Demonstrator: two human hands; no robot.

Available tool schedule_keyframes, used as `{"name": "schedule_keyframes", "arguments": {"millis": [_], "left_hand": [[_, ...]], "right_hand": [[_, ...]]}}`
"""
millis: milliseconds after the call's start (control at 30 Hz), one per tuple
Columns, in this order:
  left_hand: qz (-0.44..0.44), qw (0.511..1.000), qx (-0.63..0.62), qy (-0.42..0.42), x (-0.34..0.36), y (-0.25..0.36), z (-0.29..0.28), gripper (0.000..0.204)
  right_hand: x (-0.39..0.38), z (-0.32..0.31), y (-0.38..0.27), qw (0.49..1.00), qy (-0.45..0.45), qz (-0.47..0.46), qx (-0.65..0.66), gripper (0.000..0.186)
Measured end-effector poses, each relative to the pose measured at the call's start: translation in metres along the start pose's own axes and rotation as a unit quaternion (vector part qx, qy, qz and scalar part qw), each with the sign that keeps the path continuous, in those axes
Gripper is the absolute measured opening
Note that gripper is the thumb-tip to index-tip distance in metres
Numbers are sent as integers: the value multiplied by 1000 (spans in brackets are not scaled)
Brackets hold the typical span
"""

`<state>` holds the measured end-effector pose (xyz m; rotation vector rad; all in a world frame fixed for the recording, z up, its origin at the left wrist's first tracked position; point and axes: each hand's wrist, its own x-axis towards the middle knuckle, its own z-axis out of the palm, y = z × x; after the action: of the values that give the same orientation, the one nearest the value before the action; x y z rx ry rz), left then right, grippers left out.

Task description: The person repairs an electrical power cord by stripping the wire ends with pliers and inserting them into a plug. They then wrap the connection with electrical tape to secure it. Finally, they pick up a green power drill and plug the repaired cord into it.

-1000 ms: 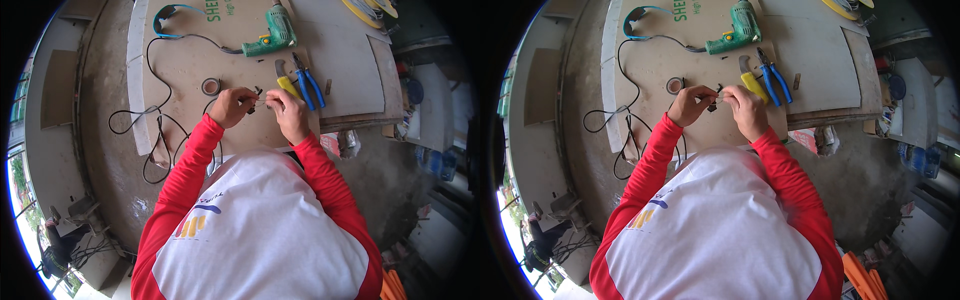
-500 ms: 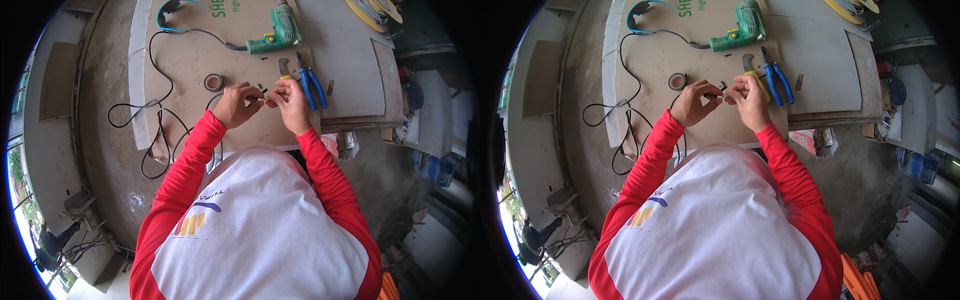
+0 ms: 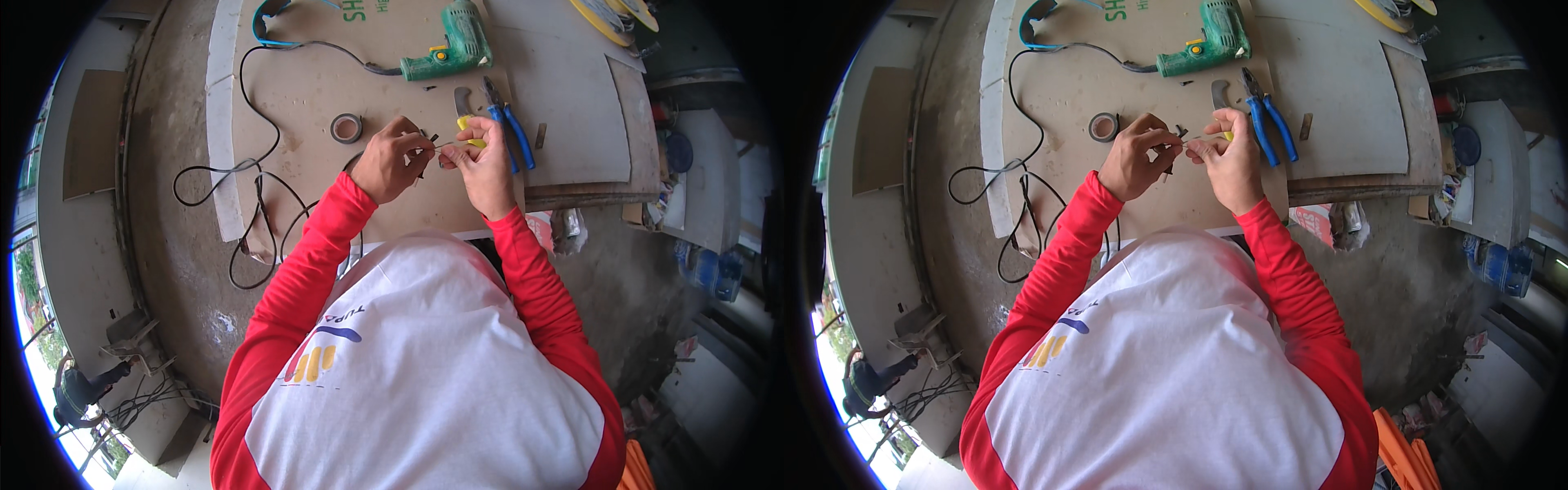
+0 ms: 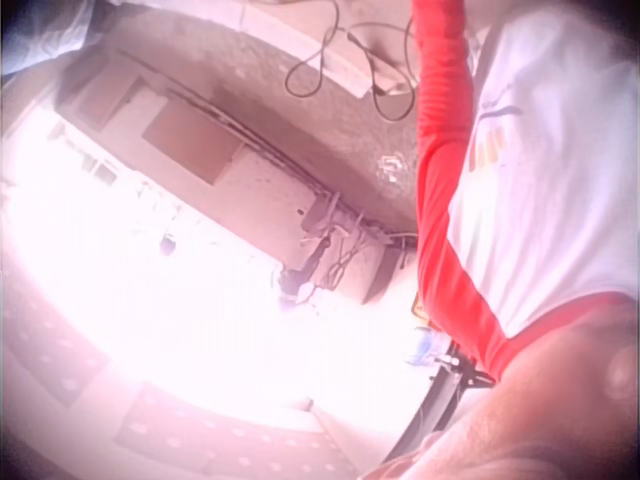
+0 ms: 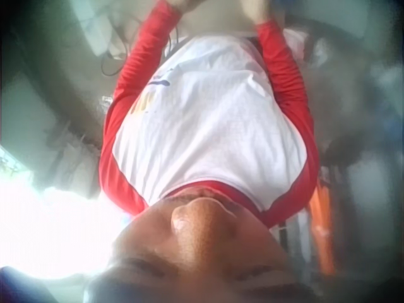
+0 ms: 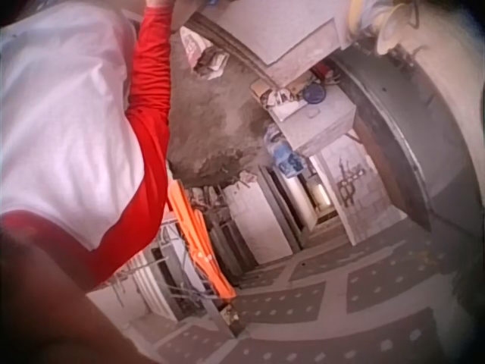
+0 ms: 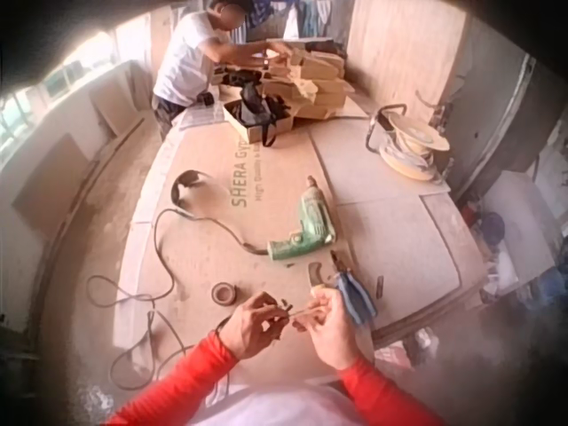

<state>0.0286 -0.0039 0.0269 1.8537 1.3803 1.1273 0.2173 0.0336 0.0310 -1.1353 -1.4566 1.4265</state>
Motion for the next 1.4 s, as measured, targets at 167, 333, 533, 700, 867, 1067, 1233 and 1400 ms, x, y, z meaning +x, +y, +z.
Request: {"name": "schedule_keyframes", "arguments": {"millis": [167, 333, 533, 700, 867, 1067, 1233, 1400], "left_hand": [[-12, 999, -3, -49, 4, 3, -7, 8], [-20, 997, 0, -81, 6, 3, -9, 8], [-91, 989, -56, -102, 7, 2, -13, 7], [-146, 977, -105, -118, 8, 7, -19, 11], [-234, 949, -184, -106, 4, 6, -21, 20], [-238, 955, -146, -98, 5, 14, -20, 23], [-222, 952, -183, -101, 4, 13, -16, 19], [-205, 959, -175, -94, 4, 20, -20, 15]], "right_hand": [[-5, 0, -6, 999, 11, -6, -33, 46], [-7, -3, -5, 1000, -9, -8, -27, 36], [-2, -22, -21, 986, -143, -25, -78, 17], [1, -20, -19, 984, -130, -46, -116, 14], [1, -15, -24, 968, -131, -119, -178, 16], [5, -16, -19, 941, -124, -214, -231, 17], [2, -11, -10, 964, -92, -174, -180, 16], [-8, -6, -9, 991, -93, -25, -97, 23]]}}
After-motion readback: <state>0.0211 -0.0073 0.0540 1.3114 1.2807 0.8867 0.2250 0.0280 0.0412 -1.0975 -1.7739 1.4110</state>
